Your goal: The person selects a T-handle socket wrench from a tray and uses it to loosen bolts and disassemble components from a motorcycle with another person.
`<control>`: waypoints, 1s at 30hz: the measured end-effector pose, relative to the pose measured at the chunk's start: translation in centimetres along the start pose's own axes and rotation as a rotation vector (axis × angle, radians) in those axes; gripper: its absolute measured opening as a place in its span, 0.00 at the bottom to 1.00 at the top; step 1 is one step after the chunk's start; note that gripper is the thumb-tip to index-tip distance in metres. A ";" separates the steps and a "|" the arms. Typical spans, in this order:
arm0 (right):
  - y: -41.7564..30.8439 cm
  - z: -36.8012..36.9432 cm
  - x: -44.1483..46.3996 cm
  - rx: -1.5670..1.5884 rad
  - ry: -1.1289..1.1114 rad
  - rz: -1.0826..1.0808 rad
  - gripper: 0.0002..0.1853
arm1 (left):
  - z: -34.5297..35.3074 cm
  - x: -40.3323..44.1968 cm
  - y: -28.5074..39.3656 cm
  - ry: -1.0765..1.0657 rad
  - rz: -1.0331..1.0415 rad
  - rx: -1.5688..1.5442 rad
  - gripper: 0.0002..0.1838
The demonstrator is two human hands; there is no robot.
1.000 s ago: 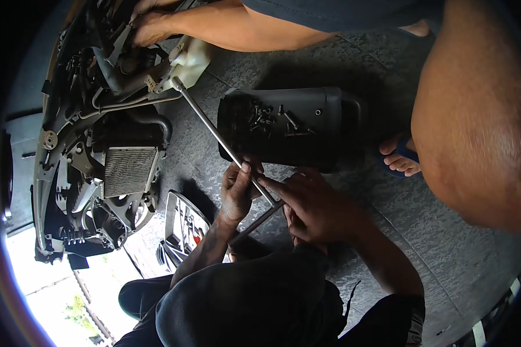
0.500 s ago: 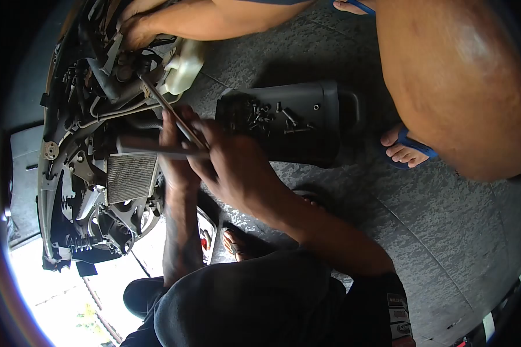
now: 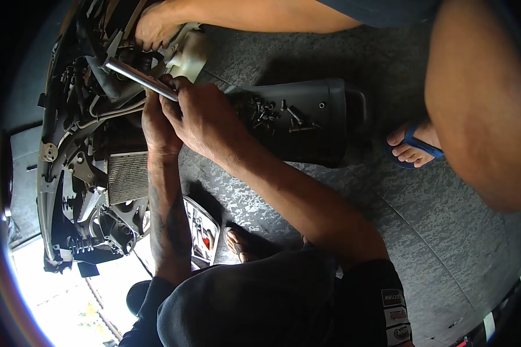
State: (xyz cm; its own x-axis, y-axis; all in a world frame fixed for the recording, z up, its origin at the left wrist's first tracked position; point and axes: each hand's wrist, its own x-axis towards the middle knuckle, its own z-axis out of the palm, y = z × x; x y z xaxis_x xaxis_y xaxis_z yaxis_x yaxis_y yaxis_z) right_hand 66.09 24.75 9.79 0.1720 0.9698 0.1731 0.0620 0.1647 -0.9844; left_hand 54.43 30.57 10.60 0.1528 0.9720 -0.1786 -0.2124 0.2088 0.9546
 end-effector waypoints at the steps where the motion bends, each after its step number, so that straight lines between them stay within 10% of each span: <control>1: 0.3 0.3 -0.1 0.033 0.028 -0.032 0.17 | -1.0 0.4 -0.1 0.000 0.000 0.001 0.15; 4: 0.5 0.2 0.0 0.049 0.037 -0.043 0.16 | -2.4 1.0 -0.1 -0.240 -0.065 -0.143 0.18; 20: 1.2 -0.8 1.4 0.117 -0.138 0.058 0.18 | 1.3 0.9 -0.2 0.018 0.015 0.059 0.18; 23: -0.4 -0.3 1.2 -0.090 -0.147 -0.192 0.17 | -3.0 1.6 0.2 -0.329 0.045 -0.125 0.19; 30: 0.0 -1.7 3.8 -0.080 -0.373 -0.048 0.16 | -0.4 0.0 2.0 0.153 0.123 0.495 0.24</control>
State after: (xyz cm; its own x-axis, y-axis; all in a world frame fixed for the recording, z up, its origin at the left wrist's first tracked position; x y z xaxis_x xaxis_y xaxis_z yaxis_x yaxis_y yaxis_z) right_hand 68.43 28.09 10.53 -0.2013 0.9627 0.1809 0.1401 0.2110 -0.9674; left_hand 53.64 31.07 12.43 0.0051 0.9984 -0.0558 0.2668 0.0525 0.9623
